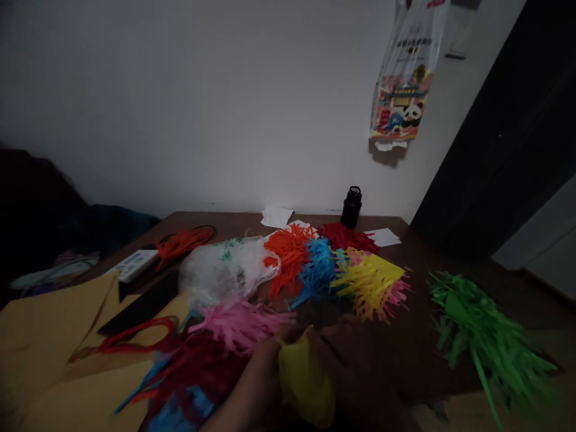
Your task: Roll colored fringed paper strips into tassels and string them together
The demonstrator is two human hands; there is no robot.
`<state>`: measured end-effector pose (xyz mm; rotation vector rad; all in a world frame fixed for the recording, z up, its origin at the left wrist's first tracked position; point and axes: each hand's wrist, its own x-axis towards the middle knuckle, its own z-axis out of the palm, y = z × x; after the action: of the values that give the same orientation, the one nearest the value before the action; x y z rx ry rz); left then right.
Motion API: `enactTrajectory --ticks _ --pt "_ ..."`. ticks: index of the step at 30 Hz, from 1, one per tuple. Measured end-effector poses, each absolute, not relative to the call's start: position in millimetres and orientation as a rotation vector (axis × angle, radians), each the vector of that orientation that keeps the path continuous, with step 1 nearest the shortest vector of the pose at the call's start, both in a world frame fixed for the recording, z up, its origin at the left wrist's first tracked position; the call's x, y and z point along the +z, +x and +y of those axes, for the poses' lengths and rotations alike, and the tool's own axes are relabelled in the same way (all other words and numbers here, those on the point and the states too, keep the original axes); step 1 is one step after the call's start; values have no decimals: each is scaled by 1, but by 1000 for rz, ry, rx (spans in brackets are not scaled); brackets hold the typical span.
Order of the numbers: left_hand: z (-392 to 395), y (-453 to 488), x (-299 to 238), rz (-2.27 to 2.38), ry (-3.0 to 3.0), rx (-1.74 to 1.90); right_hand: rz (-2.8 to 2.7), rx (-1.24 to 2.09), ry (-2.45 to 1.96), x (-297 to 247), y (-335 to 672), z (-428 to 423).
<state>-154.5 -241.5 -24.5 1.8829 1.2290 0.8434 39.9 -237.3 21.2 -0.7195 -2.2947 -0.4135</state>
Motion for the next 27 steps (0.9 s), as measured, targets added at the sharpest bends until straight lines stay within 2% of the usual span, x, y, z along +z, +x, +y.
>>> enactTrajectory --ticks 4,7,11,13,18,22,27 --pt "-262 -173 -33 1419 2116 935 -2381 -578 -696 30 71 -223" --pt "-295 -197 -58 1685 2472 931 -2408 -686 -755 11 106 -211" --pt "-328 -240 -94 2183 2519 656 -2378 -698 -888 -40 147 -206" --pt "-328 -258 -101 2234 2470 524 -2427 -691 -880 -63 155 -204" --pt "-275 -274 -77 2010 2262 376 -2443 -622 -795 -71 137 -194" --pt "-213 -283 -43 2008 2219 447 -2368 -407 -837 -53 115 -187" --pt "-181 -299 -11 2113 2214 467 -2332 -348 -928 -39 117 -177"
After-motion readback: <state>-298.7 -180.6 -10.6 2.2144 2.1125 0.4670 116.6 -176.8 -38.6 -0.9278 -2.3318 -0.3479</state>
